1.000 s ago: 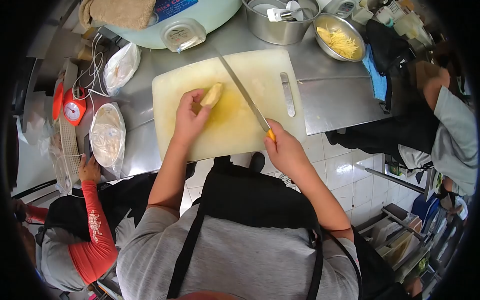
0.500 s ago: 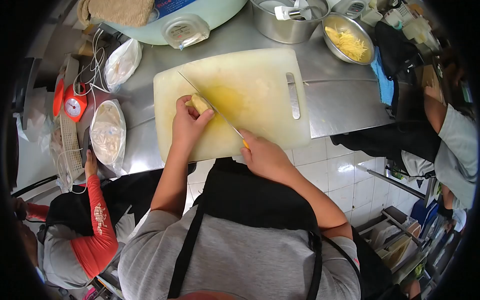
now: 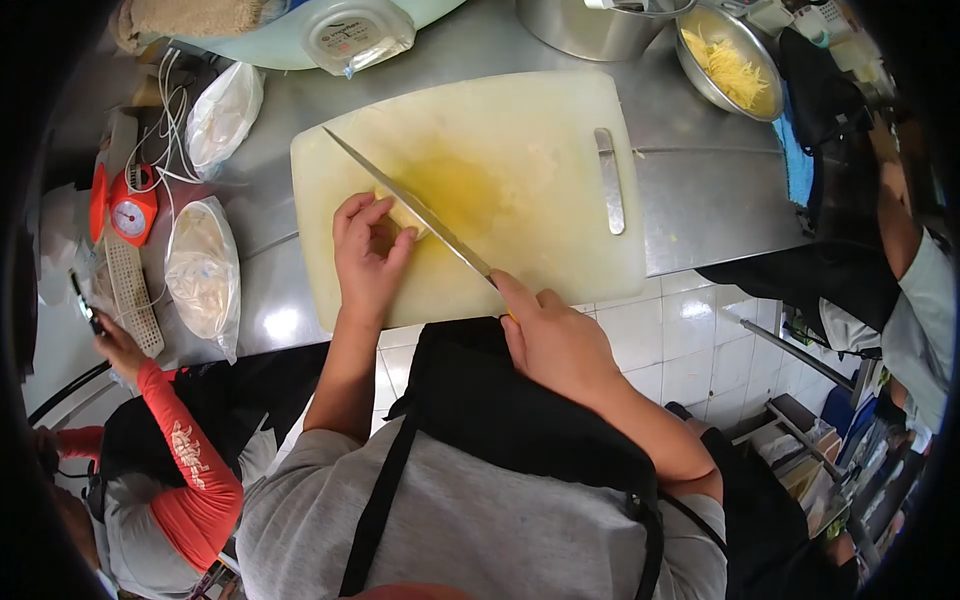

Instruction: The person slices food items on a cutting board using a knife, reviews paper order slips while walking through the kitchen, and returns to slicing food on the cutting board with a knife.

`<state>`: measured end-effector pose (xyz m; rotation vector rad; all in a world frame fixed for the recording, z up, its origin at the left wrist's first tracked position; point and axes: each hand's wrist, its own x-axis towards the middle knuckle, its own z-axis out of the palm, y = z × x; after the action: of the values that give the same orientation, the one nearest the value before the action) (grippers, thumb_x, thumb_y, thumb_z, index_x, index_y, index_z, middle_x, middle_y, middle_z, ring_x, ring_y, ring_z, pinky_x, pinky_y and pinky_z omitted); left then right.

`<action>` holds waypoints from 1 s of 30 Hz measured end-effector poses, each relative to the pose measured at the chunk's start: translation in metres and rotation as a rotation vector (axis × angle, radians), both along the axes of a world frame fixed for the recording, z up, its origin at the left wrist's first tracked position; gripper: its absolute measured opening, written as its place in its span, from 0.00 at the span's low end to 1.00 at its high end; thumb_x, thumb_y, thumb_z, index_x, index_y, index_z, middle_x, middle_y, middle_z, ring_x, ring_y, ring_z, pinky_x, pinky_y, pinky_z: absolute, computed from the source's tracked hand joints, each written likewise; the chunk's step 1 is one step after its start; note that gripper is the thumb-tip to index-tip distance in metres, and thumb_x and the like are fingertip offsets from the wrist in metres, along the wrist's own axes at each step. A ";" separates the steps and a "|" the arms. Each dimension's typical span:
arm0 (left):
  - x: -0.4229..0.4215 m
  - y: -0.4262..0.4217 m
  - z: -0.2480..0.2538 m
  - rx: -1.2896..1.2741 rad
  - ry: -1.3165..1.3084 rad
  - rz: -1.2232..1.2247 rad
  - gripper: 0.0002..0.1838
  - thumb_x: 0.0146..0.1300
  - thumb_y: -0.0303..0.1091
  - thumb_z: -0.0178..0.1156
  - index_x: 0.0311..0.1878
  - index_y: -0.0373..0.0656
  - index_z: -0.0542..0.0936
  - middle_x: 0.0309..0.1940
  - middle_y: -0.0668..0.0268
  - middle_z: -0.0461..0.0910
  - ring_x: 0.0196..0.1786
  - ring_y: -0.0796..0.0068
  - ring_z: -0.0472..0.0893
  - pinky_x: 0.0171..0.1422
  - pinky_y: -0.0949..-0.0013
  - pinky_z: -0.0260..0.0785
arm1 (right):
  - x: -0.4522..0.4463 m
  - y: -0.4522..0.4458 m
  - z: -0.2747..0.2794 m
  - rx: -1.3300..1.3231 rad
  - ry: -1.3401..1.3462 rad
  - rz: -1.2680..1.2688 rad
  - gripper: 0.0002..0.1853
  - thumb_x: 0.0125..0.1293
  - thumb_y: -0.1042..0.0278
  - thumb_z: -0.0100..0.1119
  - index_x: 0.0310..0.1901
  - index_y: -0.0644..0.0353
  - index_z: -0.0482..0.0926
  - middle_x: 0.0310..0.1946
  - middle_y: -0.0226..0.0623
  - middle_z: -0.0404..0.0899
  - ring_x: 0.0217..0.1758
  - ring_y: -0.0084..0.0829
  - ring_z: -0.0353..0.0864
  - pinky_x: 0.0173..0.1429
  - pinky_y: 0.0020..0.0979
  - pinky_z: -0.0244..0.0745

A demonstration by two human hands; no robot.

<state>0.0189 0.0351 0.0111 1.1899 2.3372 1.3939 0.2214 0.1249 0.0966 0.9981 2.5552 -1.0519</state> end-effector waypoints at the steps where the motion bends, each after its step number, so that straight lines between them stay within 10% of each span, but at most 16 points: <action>1: 0.000 0.000 -0.002 0.014 0.019 0.005 0.22 0.43 0.24 0.68 0.45 0.39 0.75 0.49 0.57 0.69 0.43 0.65 0.73 0.43 0.70 0.69 | 0.002 -0.002 -0.001 0.018 0.013 0.009 0.23 0.61 0.65 0.51 0.60 0.48 0.63 0.30 0.48 0.73 0.28 0.49 0.77 0.32 0.43 0.73; 30: -0.001 -0.001 -0.010 0.086 0.044 -0.037 0.21 0.41 0.21 0.68 0.42 0.37 0.74 0.48 0.56 0.67 0.43 0.66 0.72 0.42 0.71 0.70 | 0.001 0.001 -0.005 0.044 -0.034 0.090 0.25 0.59 0.66 0.52 0.60 0.50 0.63 0.24 0.47 0.71 0.21 0.45 0.77 0.24 0.42 0.73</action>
<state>0.0179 0.0346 0.0010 1.2929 2.2926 1.4850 0.2220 0.1256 0.0915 0.8946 2.5798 -0.9518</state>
